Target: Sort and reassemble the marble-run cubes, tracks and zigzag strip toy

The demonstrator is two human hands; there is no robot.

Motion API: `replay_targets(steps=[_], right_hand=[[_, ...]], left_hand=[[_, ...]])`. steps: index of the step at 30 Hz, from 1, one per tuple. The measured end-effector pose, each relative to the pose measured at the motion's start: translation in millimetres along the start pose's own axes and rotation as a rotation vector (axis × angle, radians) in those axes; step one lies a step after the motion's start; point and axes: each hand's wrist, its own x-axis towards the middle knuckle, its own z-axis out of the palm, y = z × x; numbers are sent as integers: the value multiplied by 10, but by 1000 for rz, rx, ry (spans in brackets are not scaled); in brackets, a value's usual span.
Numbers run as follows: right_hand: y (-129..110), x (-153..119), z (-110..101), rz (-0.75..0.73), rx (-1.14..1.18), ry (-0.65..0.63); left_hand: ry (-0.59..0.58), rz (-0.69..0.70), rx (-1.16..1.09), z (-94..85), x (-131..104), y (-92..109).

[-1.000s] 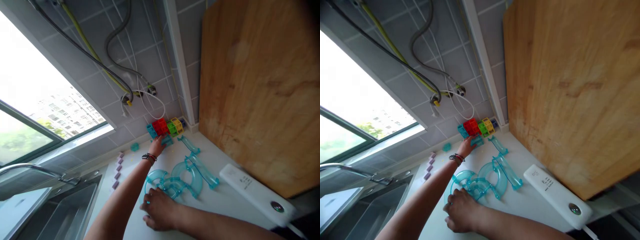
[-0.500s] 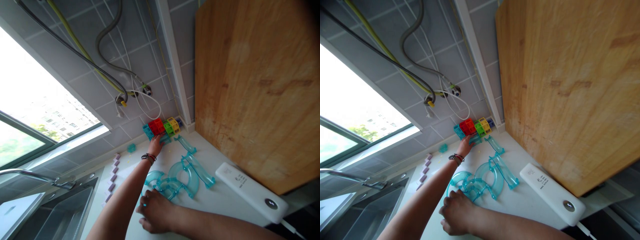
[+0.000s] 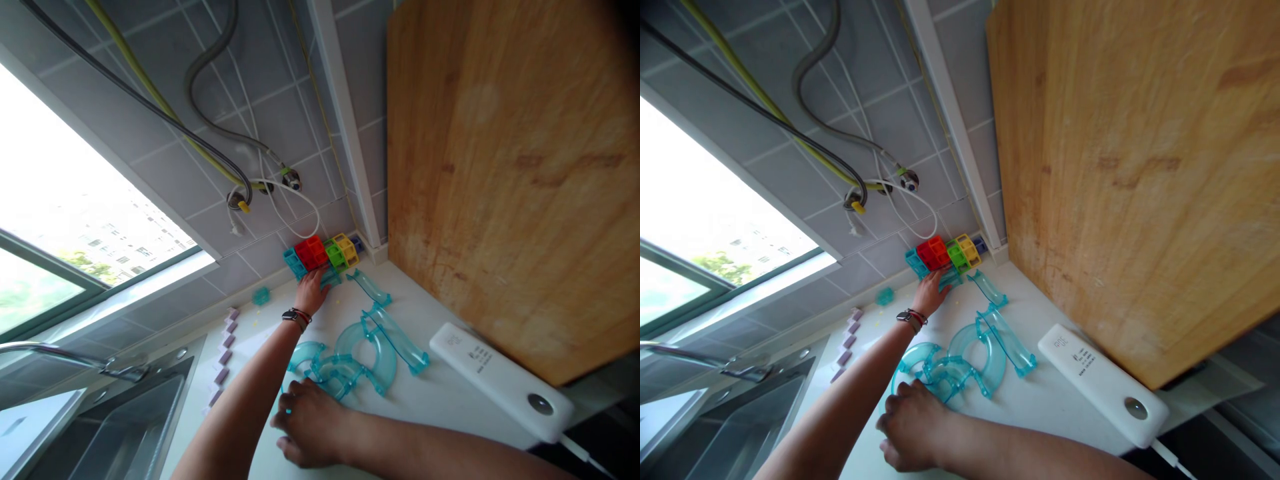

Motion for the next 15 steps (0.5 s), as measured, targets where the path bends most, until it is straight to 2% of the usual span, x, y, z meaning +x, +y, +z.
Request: replay_targets(steps=[7,10,13,15], right_hand=[[3,6,10,3,32,16],[-2,7,-14,11,38,18],[0,8,-17,6,23,20],[3,10,-13,-7,6,23]], left_hand=[[5,-12,18,-131,-39,5],[79,-53,-29,-257,-97,55],[230,-122,-218,-477,-314,133],[283,-148,-398,-690,-612,194]])
